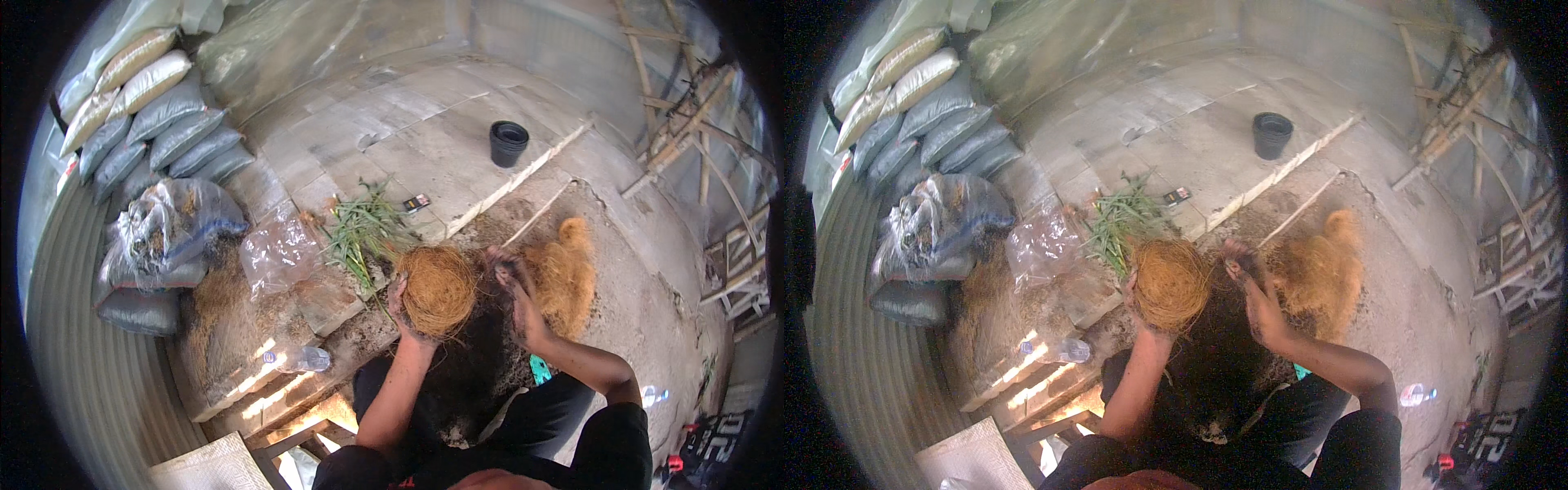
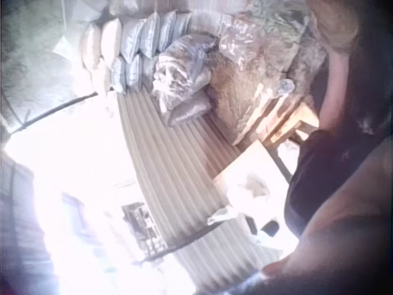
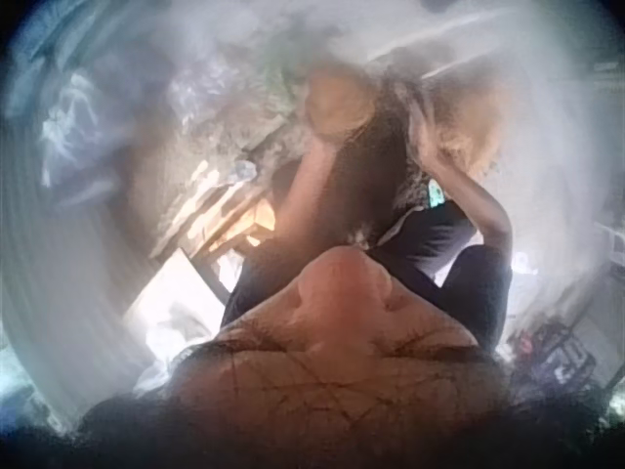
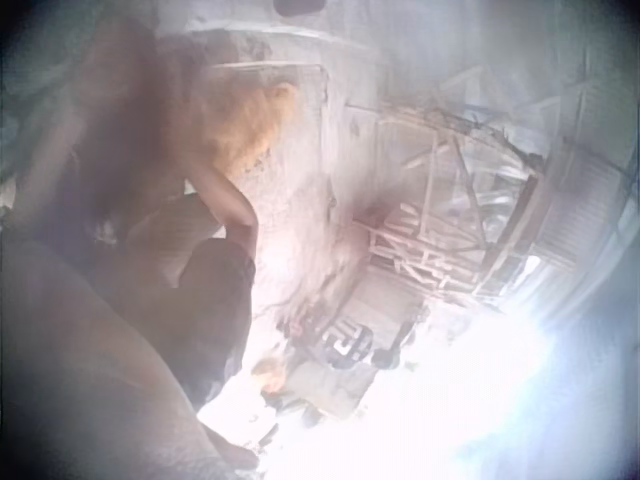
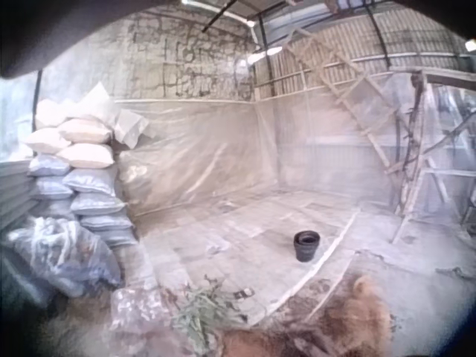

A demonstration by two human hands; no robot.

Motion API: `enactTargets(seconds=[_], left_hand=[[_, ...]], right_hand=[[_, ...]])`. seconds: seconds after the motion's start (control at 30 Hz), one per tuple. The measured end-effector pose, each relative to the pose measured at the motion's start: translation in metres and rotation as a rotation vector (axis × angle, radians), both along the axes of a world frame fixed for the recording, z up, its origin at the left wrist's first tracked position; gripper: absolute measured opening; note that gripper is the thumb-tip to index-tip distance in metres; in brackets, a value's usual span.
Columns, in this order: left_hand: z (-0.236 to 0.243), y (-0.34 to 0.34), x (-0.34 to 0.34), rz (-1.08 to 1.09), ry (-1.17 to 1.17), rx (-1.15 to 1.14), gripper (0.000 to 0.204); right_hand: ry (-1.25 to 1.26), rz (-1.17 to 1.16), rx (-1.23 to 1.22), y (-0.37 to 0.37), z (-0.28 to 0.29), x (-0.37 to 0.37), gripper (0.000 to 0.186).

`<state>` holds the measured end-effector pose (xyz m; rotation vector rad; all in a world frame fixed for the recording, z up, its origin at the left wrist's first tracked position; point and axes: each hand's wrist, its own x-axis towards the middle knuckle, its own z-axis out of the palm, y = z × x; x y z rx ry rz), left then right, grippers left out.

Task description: The person sits on the ground and wraps a small plant with exposed roots in a mixture of dark soil and fibrous material. They use their hands to pack the soil around the root ball and then layer the fibrous material over it to create a compact bundle.

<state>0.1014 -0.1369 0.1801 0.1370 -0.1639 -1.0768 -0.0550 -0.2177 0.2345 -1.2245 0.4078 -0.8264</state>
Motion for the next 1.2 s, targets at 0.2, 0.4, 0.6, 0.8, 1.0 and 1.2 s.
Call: enactTargets(seconds=[0.2, 0.4, 0.6, 0.8, 1.0, 1.2], left_hand=[[0.03, 0.022, -0.039, 0.155, -0.591, 0.42, 0.054], [0.036, 0.044, -0.111, -0.039, -0.899, 0.32, 0.055], [0.025, 0.056, -0.144, -0.032, -1.24, 0.248, 0.055], [0.039, 0.061, -0.143, -0.091, -1.18, 0.212, 0.056], [0.052, 0.072, -0.138, -0.181, -1.079, 0.368, 0.056], [0.07, 0.079, -0.122, -0.21, -1.234, 0.457, 0.069]], right_hand=[[-0.165, 0.168, 0.939, 0.045, 0.001, -0.056, 0.061], [-0.326, 0.111, 1.066, 0.059, -0.034, -0.102, 0.053], [-0.315, -0.048, 1.023, 0.088, -0.046, -0.113, 0.052], [-0.408, -0.044, 1.016, 0.103, -0.034, -0.113, 0.053], [-0.437, 0.028, 1.073, 0.099, -0.038, -0.112, 0.059], [-0.425, 0.001, 1.128, 0.109, -0.001, -0.112, 0.045]])
